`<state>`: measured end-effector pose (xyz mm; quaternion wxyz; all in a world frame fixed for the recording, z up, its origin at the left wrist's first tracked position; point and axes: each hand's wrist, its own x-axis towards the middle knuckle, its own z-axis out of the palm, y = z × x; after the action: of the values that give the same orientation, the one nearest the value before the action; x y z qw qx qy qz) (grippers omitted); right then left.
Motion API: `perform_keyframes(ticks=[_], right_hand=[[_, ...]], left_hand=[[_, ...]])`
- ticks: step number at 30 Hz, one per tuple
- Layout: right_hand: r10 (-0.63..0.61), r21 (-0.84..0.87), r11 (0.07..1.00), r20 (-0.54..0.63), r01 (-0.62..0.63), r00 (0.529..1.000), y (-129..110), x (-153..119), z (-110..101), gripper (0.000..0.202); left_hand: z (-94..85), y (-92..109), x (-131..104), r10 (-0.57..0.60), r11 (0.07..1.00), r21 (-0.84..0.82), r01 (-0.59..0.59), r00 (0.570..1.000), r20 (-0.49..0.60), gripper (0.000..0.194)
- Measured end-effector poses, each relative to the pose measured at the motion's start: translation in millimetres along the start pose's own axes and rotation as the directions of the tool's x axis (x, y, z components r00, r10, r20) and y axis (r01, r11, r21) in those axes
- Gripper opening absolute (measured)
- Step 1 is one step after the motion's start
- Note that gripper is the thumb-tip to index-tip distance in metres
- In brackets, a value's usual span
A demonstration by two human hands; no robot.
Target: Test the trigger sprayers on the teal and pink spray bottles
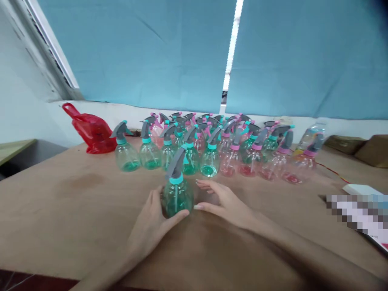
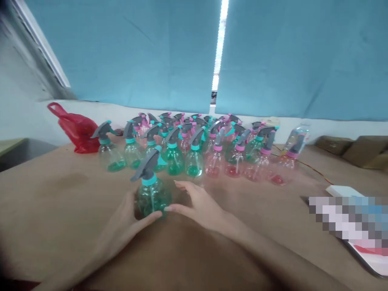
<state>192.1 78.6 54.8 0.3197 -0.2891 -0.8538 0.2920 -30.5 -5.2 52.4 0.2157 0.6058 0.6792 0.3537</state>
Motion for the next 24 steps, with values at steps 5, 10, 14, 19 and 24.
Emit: perform_keyframes(ticks=[5,10,14,19,24], right_hand=[[0.007,0.079,0.997,-0.014,-0.006,1.0,9.7,-17.4,-29.2,0.061],[0.077,0.099,0.993,-0.081,-0.069,0.994,17.5,-33.7,-48.2,0.071],[0.099,0.011,0.995,-0.078,-0.099,0.992,27.2,-50.7,-67.7,0.072],[0.189,-0.109,0.974,-0.079,-0.196,0.979,52.9,-81.3,-123.2,0.05],[0.452,-0.103,0.833,-0.439,-0.543,0.777,88.9,-105.0,-178.4,0.039]], left_hand=[[34.4,45.1,13.9,0.017,1.0,0.015,-0.018,0.998,0.065,0.073],[67.0,61.2,26.6,0.094,0.995,-0.031,-0.09,0.98,0.175,0.082],[76.3,74.2,27.9,0.139,0.99,-0.029,-0.136,0.943,0.304,0.107],[46.4,67.3,40.8,0.189,0.976,0.009,-0.216,0.872,0.451,0.119],[25.9,70.8,78.6,0.132,0.99,-0.11,-0.09,0.867,0.481,0.058]])
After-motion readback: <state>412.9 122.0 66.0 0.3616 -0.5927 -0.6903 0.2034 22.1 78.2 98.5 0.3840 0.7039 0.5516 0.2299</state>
